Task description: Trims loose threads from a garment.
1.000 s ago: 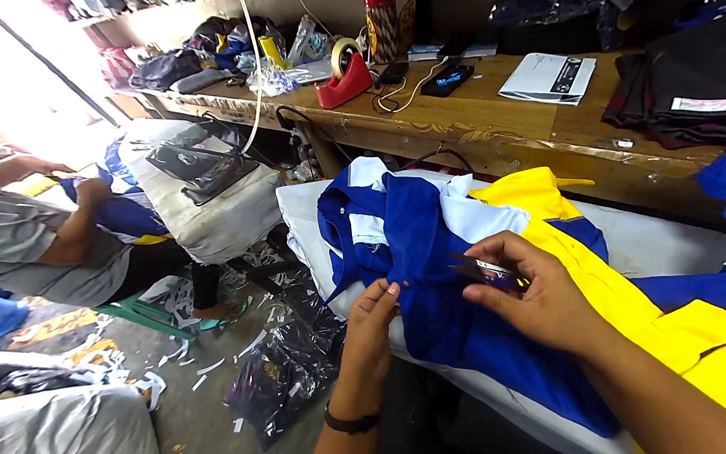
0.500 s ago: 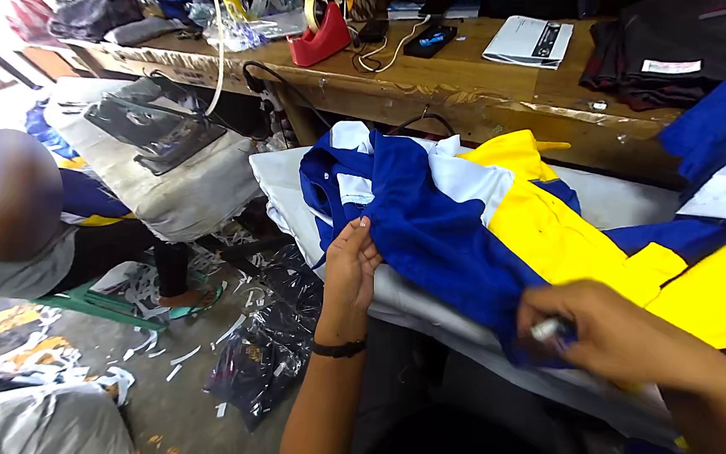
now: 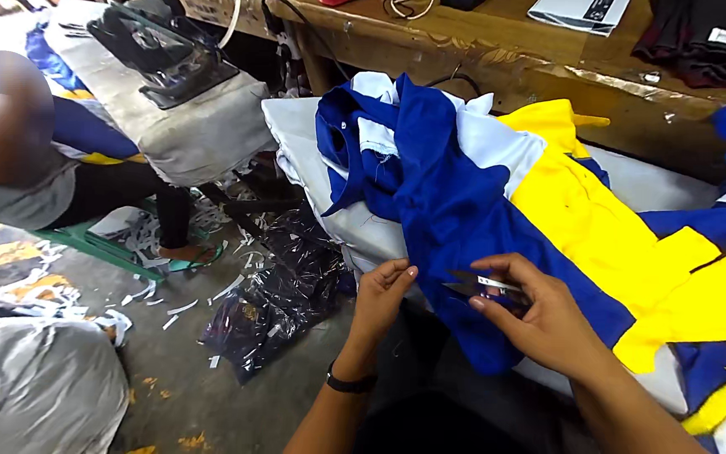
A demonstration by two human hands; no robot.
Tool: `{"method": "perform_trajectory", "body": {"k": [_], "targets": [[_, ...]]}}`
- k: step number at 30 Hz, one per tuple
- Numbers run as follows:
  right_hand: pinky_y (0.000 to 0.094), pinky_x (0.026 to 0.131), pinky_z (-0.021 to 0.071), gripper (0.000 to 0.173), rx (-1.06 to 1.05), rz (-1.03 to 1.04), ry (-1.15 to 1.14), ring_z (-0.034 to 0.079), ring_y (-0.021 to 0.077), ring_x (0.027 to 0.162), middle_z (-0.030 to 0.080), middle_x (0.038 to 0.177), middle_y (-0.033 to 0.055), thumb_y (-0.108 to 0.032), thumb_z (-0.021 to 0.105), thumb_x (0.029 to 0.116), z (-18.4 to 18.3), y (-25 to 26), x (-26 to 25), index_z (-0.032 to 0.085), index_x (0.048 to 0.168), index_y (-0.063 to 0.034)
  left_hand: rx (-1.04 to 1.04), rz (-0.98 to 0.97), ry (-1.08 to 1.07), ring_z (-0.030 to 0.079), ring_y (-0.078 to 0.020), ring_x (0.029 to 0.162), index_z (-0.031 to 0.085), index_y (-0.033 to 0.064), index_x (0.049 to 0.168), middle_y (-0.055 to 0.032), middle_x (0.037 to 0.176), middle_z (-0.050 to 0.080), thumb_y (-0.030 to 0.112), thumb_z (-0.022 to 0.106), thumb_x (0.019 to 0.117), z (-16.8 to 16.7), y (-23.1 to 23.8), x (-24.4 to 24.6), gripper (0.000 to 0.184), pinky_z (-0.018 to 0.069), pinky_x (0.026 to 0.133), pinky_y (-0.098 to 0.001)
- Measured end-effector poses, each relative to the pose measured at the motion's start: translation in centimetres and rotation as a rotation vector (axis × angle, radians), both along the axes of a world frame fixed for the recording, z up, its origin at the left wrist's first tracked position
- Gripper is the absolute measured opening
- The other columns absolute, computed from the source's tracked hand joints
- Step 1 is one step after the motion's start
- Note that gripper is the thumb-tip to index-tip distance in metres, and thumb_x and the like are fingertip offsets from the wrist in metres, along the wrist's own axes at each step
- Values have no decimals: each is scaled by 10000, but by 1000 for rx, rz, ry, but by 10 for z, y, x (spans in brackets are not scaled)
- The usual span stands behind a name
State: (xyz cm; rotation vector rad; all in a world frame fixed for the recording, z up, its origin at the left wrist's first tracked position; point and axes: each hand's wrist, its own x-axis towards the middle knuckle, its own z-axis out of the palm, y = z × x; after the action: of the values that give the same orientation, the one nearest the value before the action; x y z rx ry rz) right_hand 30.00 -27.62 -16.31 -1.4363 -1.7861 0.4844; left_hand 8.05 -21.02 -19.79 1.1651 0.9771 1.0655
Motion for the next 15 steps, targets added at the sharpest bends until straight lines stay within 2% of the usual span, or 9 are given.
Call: {"method": "perform_trajectory", "body": {"k": [3,6,10,15], "targets": [[307,656,515,410,182,-127,-134,625,104,747,705,908,20,-456,639,966,-8,10,-5,721,1146,-97,-28,102,-85,692,-59,749,695,-26,1014,-14,822,720,-7,576,995,1,-6,5,123,593,756,-242],[368,712,547,379,331,-151,-192,677,161,800,736,920,50,-419,673,953,-13,17,-6,755,1110,-84,-177,49,-285,729,-122,753,660,-22,1029,-66,845,737,9,497,1035,16,-14,4,166,620,742,-282],[345,739,549,332,402,-117,-159,680,132,822,741,927,34,-393,694,956,-9,18,-5,775,1092,-102,-284,-74,-477,746,-156,750,637,-7,1062,-110,877,749,36,440,1060,28,-20,-1,201,632,711,-297],[328,707,533,312,432,-60,-180,682,137,816,751,937,41,-390,680,969,-4,16,-3,789,1073,-117,-251,-59,-485,746,-148,743,647,-17,1064,-107,878,752,24,455,1052,35,-24,-1,197,632,688,-287]]}}
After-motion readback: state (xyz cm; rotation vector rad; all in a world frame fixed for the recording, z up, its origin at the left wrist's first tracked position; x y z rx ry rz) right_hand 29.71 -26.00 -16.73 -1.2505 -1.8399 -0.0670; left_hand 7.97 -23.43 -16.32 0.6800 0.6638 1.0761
